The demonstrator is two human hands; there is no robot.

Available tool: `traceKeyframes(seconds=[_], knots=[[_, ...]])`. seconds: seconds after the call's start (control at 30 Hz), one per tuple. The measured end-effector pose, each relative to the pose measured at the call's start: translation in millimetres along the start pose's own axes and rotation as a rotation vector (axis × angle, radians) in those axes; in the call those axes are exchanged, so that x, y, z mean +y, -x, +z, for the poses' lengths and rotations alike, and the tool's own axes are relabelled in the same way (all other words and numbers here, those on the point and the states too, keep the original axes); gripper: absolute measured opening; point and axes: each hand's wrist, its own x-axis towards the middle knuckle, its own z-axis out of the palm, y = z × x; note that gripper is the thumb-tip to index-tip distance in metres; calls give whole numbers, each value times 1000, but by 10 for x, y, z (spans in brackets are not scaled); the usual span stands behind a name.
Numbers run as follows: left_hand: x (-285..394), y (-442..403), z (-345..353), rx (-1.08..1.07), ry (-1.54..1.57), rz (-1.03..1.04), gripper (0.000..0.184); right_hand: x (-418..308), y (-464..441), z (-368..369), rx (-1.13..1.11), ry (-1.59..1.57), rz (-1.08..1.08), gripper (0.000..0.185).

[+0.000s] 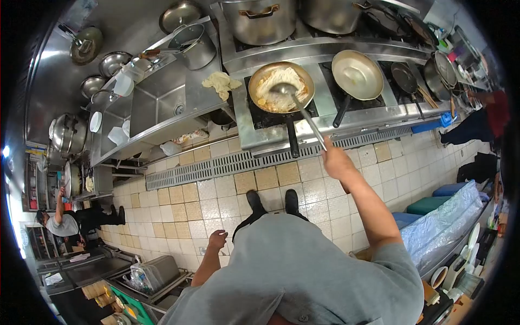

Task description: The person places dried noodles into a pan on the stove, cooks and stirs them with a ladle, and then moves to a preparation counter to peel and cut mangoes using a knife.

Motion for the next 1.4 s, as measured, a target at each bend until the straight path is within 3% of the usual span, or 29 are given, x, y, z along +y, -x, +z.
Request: traceKeyframes(seconds=[0.07, 0.13, 0.2, 0.23, 0.27, 0.33, 0.37, 0.4, 0.47, 0.6, 0.7, 0.8, 0.9, 1.0, 1.1, 1.2, 1.27, 1.33, 1.4], knots=[[74, 50, 107, -10, -16, 21, 38, 173, -25, 165, -80, 153, 54, 46], [357, -16, 232, -52, -194, 137, 37, 282, -126, 96, -35, 154, -28, 45], [771, -259, 545, 50, -276, 603, 38, 256, -65, -48, -11, 96, -102, 46], [1284, -90, 741, -15, -135, 604, 37, 335, -52, 58, -42, 100, -37, 50], [1898, 62, 888, -267, 44, 470, 35, 349, -30, 133, -34, 110, -36, 50], [2863, 60, 1356, -664, 524, 452, 48, 364, -33, 286, -20, 141, -34, 47], [3516, 582, 1464, -678, 697, 372, 57, 508, -183, 443, 83, 82, -193, 39], [3959, 747, 1566, -775, 792, 355, 56, 356, -142, 324, 81, 90, -194, 39], [4531, 715, 1794, -815, 856, 364, 44, -176, 27, -12, -201, -359, 142, 35], [4605, 544, 1883, -617, 683, 344, 34, -109, 513, -14, -30, -592, 93, 33], [4431, 501, 1443, -497, 522, 448, 29, -26, 764, -54, 36, -675, 123, 37], [4668, 595, 1663, -393, 526, 507, 28, -12, 747, -20, 50, -644, 77, 44], [4524, 759, 1664, -473, 522, 473, 25, -153, 640, -125, 72, -468, 48, 43], [4471, 308, 1430, -538, 412, 499, 25, -195, 527, -72, 57, -353, 10, 42], [4642, 452, 1465, -467, 417, 513, 24, 26, 214, 259, 61, -188, -78, 42], [4615, 479, 1357, -449, 381, 521, 26, 121, 29, 490, 48, 67, -14, 40], [4600, 368, 1275, -486, 386, 497, 26, -288, 30, 153, 24, -41, -73, 39], [4589, 375, 1263, -493, 389, 494, 27, -618, 29, -51, -51, 17, 36, 44], [4612, 337, 1311, -485, 374, 488, 28, -567, -141, 24, 73, 77, -11, 51]])
